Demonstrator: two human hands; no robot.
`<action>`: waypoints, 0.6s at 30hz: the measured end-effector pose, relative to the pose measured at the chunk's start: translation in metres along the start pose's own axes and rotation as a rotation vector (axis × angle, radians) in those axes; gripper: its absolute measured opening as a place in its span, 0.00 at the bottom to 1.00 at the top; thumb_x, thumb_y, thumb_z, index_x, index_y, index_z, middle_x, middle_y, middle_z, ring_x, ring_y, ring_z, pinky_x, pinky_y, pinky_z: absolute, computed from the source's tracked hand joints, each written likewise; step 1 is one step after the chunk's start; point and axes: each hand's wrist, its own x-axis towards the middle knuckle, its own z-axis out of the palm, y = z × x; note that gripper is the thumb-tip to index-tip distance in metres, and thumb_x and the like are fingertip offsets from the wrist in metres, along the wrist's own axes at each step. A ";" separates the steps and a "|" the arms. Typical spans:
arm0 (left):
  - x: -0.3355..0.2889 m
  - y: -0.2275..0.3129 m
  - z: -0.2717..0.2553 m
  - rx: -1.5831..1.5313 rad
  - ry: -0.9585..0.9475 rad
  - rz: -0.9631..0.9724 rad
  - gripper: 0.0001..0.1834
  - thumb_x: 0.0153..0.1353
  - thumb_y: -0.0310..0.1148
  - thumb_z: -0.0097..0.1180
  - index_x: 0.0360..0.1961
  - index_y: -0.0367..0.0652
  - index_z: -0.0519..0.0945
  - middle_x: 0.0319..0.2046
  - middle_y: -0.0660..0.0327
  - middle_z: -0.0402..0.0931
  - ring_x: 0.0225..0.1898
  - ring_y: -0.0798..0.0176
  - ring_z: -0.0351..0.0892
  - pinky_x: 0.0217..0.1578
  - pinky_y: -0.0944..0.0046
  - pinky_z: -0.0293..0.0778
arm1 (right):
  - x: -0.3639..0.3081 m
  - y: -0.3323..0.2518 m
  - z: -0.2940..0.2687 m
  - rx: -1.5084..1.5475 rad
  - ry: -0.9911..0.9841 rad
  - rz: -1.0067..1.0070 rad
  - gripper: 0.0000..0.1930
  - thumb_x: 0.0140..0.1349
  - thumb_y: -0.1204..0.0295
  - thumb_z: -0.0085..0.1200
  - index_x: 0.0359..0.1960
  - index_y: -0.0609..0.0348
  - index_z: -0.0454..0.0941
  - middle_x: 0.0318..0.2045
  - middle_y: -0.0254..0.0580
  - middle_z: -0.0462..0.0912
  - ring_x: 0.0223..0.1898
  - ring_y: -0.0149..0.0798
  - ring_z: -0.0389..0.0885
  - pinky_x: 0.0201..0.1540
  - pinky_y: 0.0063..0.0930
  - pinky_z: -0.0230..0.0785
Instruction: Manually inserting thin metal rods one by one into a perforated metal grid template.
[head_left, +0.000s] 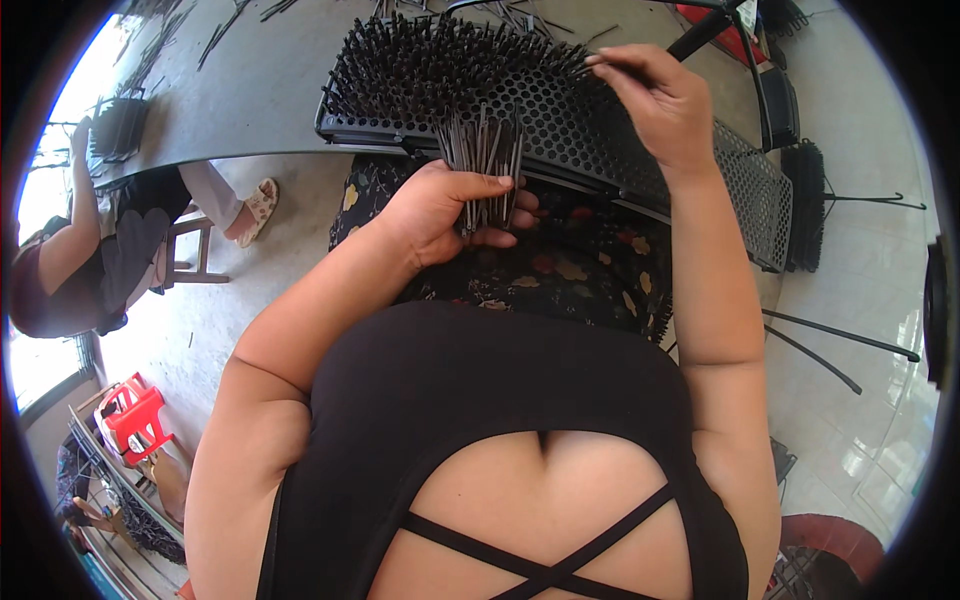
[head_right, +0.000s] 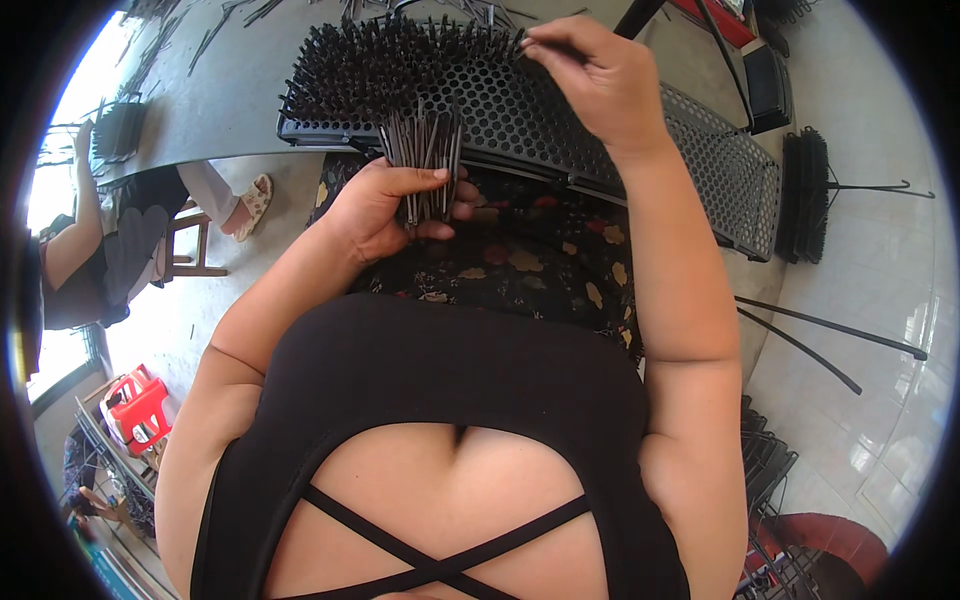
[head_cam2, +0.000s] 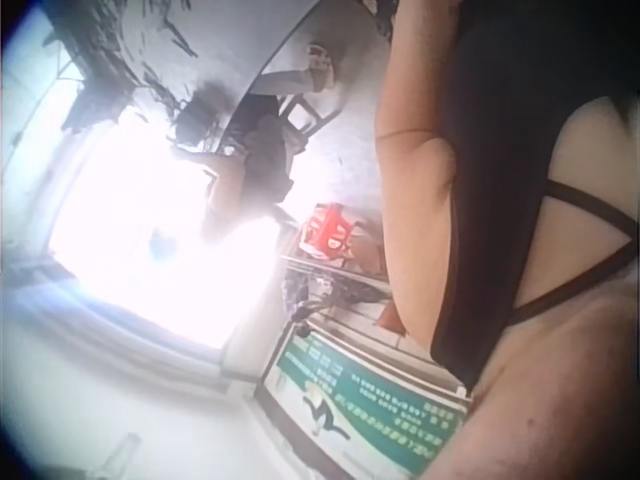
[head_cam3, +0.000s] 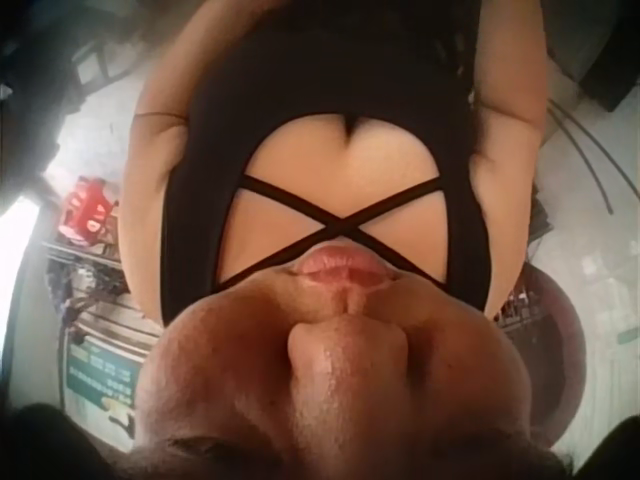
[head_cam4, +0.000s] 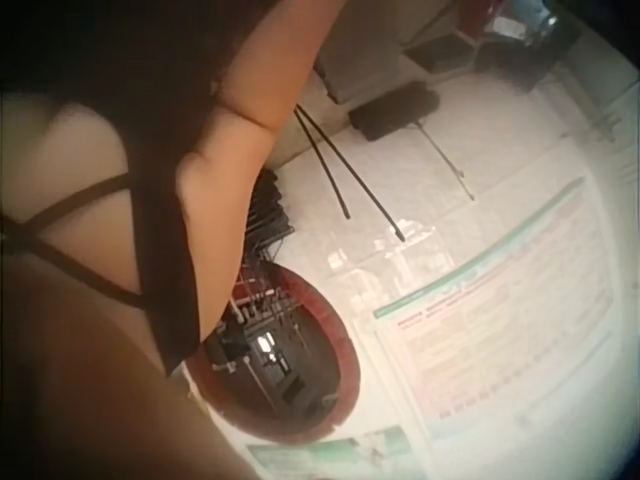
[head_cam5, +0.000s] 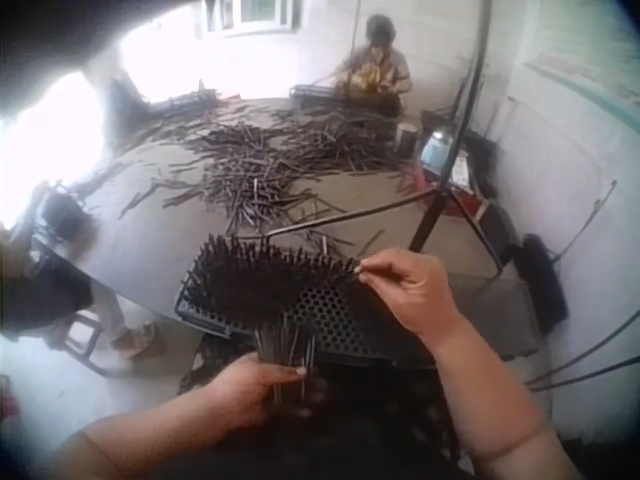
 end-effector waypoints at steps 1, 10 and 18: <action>0.000 -0.001 0.001 -0.039 -0.002 0.002 0.14 0.65 0.29 0.55 0.49 0.32 0.77 0.41 0.46 0.82 0.40 0.51 0.85 0.32 0.55 0.86 | 0.000 0.001 0.004 -0.003 0.009 0.004 0.08 0.58 0.79 0.64 0.40 0.59 0.84 0.33 0.36 0.88 0.39 0.28 0.86 0.43 0.19 0.77; -0.002 -0.003 0.007 0.101 0.137 0.021 0.10 0.64 0.29 0.55 0.44 0.38 0.79 0.39 0.52 0.83 0.36 0.58 0.84 0.31 0.58 0.82 | 0.006 -0.007 0.012 -0.322 0.085 -0.063 0.09 0.60 0.78 0.62 0.42 0.59 0.85 0.36 0.38 0.88 0.38 0.31 0.87 0.41 0.19 0.77; 0.000 -0.009 0.006 0.168 0.162 0.096 0.08 0.64 0.29 0.56 0.43 0.41 0.80 0.36 0.57 0.84 0.32 0.63 0.83 0.26 0.65 0.76 | 0.001 -0.006 0.007 -0.382 -0.001 -0.102 0.09 0.59 0.76 0.63 0.41 0.57 0.86 0.36 0.38 0.88 0.36 0.32 0.87 0.40 0.21 0.77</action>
